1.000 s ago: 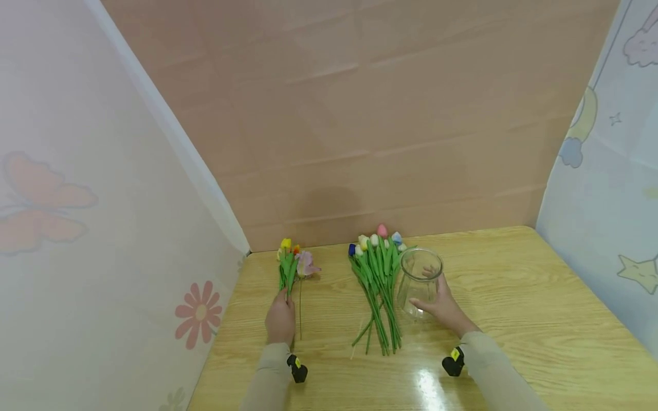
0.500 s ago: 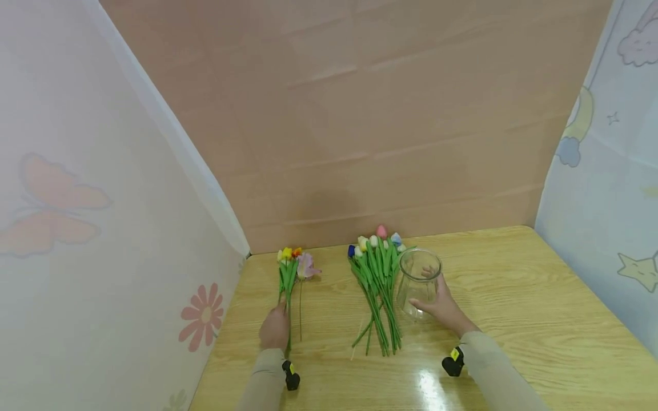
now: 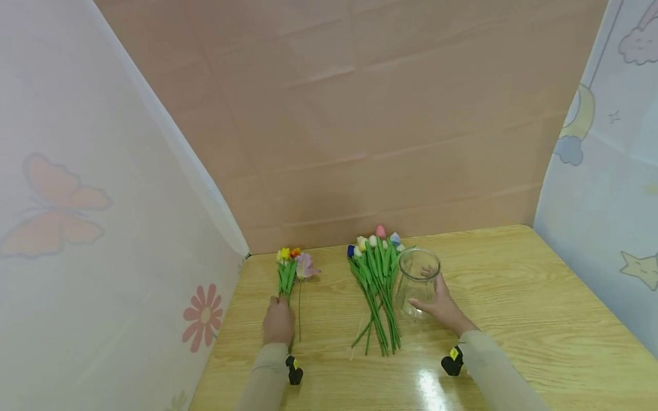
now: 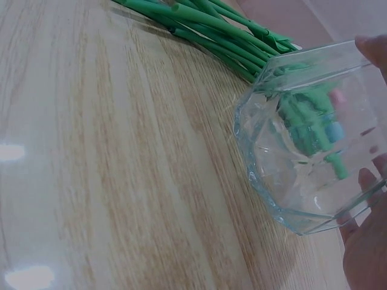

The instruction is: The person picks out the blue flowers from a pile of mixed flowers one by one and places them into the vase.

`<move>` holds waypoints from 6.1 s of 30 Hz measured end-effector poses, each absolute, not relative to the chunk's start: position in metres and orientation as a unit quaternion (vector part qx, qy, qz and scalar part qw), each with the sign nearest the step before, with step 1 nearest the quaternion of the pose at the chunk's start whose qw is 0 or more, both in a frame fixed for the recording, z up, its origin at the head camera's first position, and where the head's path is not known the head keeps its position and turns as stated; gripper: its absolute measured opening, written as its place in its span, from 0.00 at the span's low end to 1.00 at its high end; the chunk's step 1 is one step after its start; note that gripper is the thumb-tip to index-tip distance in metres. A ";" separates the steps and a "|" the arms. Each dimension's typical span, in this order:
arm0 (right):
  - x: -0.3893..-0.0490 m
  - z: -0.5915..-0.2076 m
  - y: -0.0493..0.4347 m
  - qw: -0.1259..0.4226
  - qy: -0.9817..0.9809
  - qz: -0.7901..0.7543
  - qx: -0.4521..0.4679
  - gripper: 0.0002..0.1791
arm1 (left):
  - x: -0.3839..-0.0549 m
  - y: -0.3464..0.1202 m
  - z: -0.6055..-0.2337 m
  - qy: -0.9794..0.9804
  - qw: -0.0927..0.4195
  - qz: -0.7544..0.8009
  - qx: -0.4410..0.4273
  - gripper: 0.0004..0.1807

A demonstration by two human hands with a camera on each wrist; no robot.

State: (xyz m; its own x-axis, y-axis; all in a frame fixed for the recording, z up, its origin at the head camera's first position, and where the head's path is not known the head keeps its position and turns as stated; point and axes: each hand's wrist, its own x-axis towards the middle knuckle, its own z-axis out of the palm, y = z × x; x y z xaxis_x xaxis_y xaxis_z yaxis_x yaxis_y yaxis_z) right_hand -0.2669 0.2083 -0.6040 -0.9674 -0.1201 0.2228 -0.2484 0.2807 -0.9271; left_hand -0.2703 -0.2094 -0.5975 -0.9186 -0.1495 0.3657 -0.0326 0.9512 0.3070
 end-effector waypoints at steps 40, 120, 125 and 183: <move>-0.267 -0.601 0.206 0.056 -0.803 0.583 0.113 0.51 | -0.250 -0.031 -0.608 -0.971 0.044 -0.218 -0.088 0.19; -0.270 -0.608 0.208 0.065 -0.797 0.588 0.122 0.51 | -0.283 -0.211 -0.592 -0.950 0.270 -0.157 0.023 0.18; -0.269 -0.607 0.208 0.069 -0.795 0.590 0.124 0.51 | -0.280 -0.218 -0.599 -0.970 0.178 -0.156 0.050 0.17; -0.270 -0.609 0.209 0.071 -0.789 0.597 0.128 0.52 | -0.251 0.011 -0.600 -0.976 0.101 -0.109 -0.159 0.07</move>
